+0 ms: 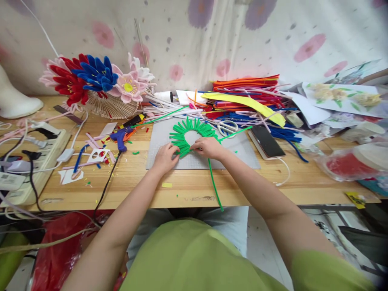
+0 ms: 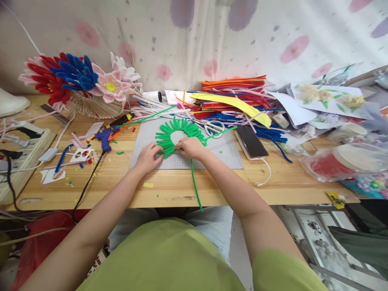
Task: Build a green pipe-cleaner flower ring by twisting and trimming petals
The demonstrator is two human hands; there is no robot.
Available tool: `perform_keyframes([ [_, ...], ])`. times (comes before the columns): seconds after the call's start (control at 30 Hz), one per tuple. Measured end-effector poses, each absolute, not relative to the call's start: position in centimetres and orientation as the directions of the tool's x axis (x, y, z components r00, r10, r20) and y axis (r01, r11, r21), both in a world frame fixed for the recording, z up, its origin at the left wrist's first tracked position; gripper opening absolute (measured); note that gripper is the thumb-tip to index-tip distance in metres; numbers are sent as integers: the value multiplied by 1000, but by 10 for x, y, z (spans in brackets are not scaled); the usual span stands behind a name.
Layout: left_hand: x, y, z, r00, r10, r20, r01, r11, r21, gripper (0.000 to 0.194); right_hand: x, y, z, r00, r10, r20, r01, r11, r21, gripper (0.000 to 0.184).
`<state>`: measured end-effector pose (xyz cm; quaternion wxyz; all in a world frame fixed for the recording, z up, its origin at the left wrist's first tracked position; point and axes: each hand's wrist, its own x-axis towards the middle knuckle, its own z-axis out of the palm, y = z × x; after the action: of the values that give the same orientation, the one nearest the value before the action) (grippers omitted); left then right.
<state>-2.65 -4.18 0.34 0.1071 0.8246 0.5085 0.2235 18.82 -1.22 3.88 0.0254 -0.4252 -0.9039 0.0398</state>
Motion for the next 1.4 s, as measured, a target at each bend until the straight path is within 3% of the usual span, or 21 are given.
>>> perform_keyframes([
  [0.17, -14, -47, 3, 372, 874, 313, 800, -473, 369, 15, 187, -10, 45, -628, 778, -6, 778, 627, -26, 28],
  [0.43, -3, -48, -3, 346, 912, 222, 814, -409, 412, 16, 193, -7, 51, -689, 724, -37, 724, 690, 14, 26],
  [0.6, -3, -45, -1, 326, 926, 190, 811, -377, 448, 7, 189, -7, 55, -721, 692, -28, 691, 722, 35, 27],
  [0.77, -4, -43, 0, 331, 930, 162, 801, -368, 472, 15, 181, -3, 56, -749, 661, -37, 659, 750, 57, 25],
  [1.1, -11, -43, -1, 370, 904, 215, 753, -428, 500, 19, 181, -13, 39, -606, 785, -126, 795, 594, -125, 21],
  [1.27, -17, -46, 0, 334, 914, 230, 732, -405, 548, 29, 168, -29, 37, -567, 815, -120, 823, 560, -92, 21],
  [1.4, -23, -47, 1, 287, 933, 217, 738, -360, 571, 20, 169, -33, 30, -570, 819, -61, 820, 562, -109, 21],
])
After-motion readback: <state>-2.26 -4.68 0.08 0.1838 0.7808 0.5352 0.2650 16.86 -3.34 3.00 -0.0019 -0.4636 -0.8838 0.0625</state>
